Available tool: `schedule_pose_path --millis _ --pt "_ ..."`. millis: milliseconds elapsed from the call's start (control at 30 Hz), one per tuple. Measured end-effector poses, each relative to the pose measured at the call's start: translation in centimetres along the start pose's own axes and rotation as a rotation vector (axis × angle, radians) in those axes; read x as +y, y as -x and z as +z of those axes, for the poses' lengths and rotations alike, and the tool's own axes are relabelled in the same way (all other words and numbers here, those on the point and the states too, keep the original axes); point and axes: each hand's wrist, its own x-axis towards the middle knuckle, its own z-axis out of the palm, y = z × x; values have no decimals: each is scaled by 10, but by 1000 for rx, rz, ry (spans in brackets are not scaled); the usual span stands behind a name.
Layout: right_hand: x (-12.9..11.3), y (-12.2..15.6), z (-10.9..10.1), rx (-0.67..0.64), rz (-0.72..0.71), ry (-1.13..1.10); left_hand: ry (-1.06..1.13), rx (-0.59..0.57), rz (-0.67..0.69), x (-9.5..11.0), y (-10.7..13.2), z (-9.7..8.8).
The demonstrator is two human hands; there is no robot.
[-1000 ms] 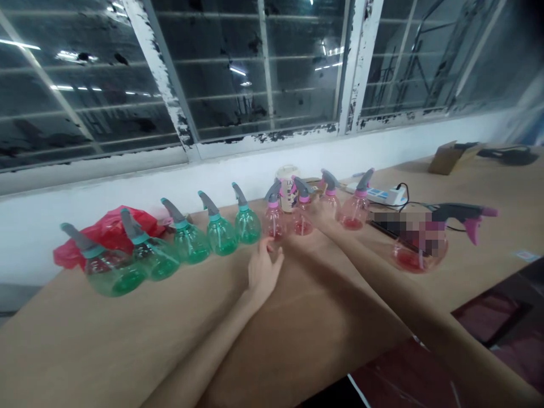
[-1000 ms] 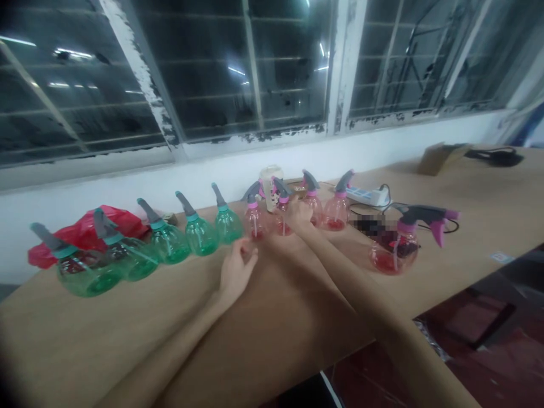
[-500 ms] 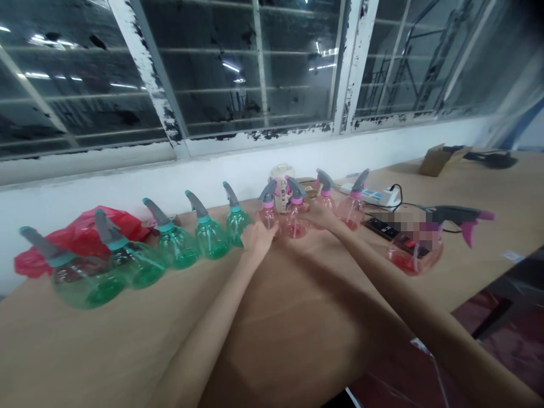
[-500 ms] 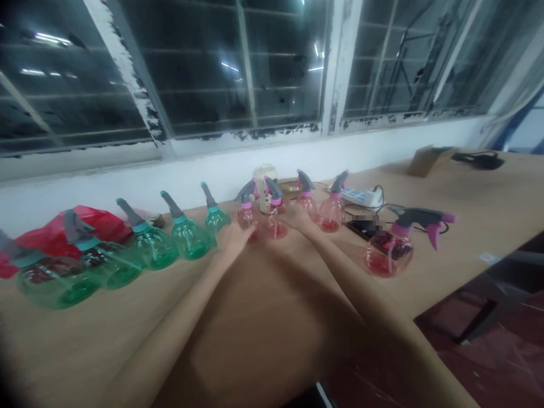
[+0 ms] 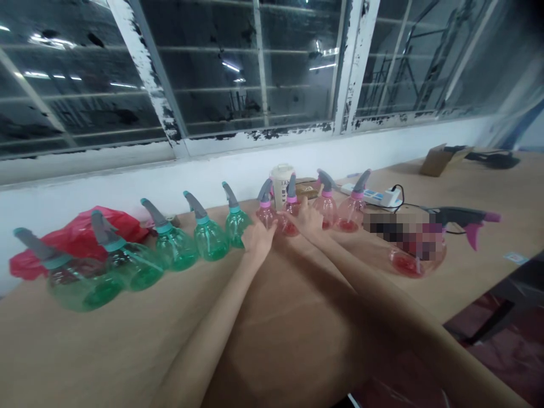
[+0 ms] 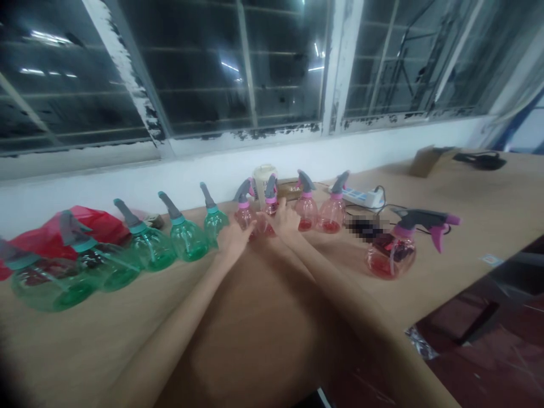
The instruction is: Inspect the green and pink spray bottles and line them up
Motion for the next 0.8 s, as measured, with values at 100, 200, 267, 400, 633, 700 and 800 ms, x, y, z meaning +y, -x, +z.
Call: schedule_pose_path --millis 100,200,267,400,633,700,800 --pt "-3 0 2 -30 26 9 7 2 5 -1 1 2" --pt "1 4 -4 -26 35 2 15 -7 11 -1 2 2" --pt "10 10 -12 2 29 -21 22 -19 15 -2 3 0" --pt "41 19 -30 42 28 -85 55 -12 45 -1 8 -6" --pt "77 -3 -30 3 172 -98 139 8 92 0 26 -19" --pt "79 -11 -24 -34 206 -110 136 15 105 -2 30 -20" --pt "78 -16 -17 -57 234 -109 123 13 116 -3 34 -20"
